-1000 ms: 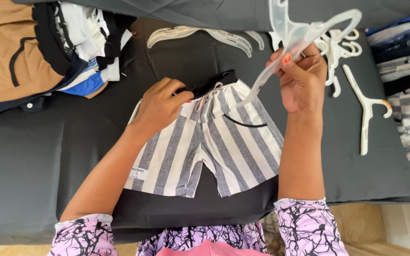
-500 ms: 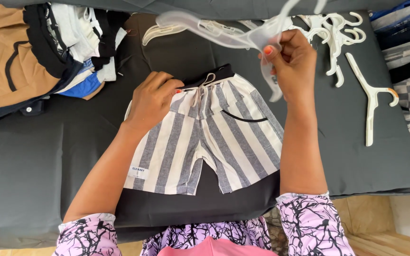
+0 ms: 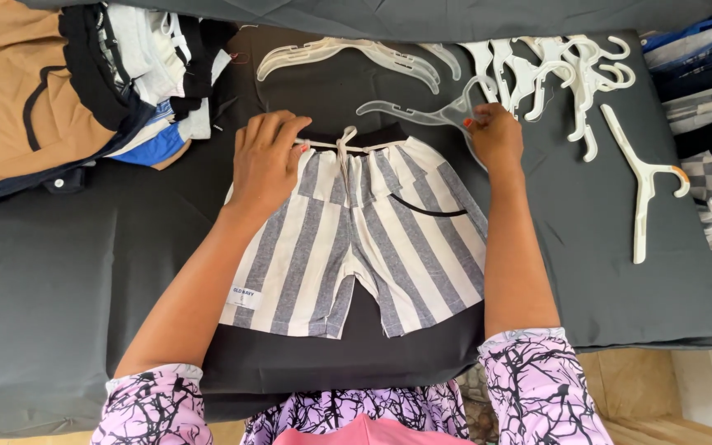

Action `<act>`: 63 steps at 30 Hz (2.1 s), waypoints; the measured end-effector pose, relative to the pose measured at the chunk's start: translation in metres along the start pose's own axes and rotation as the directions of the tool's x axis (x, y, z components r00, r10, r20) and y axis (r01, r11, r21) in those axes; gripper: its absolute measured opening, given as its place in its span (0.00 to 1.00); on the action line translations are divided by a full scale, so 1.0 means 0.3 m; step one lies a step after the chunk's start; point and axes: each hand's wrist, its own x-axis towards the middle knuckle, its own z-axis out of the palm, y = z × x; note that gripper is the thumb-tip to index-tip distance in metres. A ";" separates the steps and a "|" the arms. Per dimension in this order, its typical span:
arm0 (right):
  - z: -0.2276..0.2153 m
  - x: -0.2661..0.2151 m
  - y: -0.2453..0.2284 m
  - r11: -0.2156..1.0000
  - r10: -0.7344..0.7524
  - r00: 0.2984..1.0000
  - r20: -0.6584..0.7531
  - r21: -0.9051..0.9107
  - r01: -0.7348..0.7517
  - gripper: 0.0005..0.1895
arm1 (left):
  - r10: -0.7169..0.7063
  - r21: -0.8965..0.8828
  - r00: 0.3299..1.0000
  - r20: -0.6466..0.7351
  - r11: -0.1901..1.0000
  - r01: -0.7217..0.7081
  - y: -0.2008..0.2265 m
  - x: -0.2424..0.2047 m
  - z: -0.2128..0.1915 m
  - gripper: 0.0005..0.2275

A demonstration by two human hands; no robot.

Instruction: The recorder is folding striped shorts and placing them onto plastic hangers.

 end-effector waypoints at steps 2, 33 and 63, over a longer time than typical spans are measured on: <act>-0.057 -0.065 -0.102 0.995 -0.061 0.998 0.007 -0.085 0.061 0.18 | 0.022 0.010 1.000 -0.007 1.000 -0.021 -0.021 -0.022 0.070 0.13; 0.132 -0.285 -0.415 0.387 -0.282 0.748 0.601 0.785 -0.485 0.07 | -0.195 -0.285 0.960 0.199 0.926 0.247 0.024 -0.089 0.174 0.04; 0.238 -0.296 -0.365 0.310 -0.569 0.757 0.322 0.936 -0.166 0.07 | -0.027 -0.113 0.803 0.596 0.987 0.117 -0.002 0.188 0.249 0.02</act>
